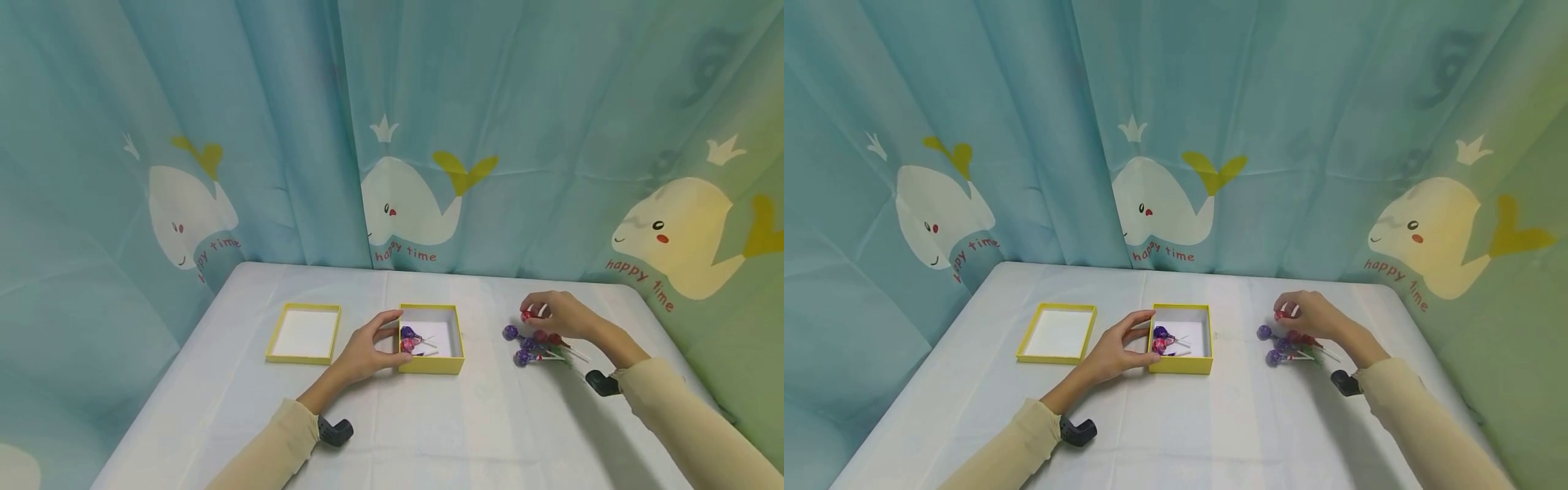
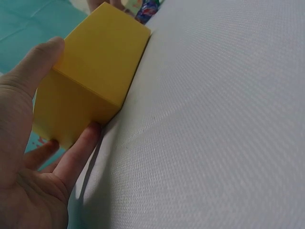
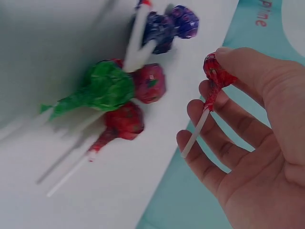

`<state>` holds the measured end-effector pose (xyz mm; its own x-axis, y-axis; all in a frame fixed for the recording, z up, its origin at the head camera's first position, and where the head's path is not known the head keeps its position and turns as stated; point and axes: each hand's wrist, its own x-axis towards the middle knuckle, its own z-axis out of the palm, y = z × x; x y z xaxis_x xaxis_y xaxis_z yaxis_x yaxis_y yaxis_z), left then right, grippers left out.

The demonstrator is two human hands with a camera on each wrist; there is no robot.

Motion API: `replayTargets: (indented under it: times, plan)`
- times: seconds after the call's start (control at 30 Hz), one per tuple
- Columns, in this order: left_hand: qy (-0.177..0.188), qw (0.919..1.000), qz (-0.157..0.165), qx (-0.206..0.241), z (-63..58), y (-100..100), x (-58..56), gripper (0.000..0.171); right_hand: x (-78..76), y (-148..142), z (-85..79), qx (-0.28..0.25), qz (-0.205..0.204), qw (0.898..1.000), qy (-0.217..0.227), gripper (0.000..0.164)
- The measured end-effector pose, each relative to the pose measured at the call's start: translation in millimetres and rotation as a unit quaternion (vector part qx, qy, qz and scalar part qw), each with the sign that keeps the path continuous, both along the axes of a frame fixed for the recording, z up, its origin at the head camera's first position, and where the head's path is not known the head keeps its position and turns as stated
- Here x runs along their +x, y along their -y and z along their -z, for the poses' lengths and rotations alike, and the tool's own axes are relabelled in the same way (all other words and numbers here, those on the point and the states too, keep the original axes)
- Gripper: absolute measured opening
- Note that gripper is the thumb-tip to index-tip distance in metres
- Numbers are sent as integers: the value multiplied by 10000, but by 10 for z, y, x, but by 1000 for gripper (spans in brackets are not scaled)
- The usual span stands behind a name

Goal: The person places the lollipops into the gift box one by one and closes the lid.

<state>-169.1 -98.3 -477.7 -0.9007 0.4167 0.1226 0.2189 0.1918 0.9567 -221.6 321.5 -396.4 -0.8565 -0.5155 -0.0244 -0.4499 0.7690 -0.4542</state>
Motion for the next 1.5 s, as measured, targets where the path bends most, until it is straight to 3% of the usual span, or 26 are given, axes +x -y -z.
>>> replayTargets:
  times: [0.57,0.93,1.5]
  plan:
    - [25,10000,21,-11,24,-19,-1,88,2,351,-341,39,-545,9982,-233,14]
    - [14,10000,52,23,28,-19,-9,89,14,652,-545,-207,-766,9964,-292,16]
    - [7,10000,2,63,0,-3,1,89,-33,1173,-631,-629,-1098,9919,-115,17]
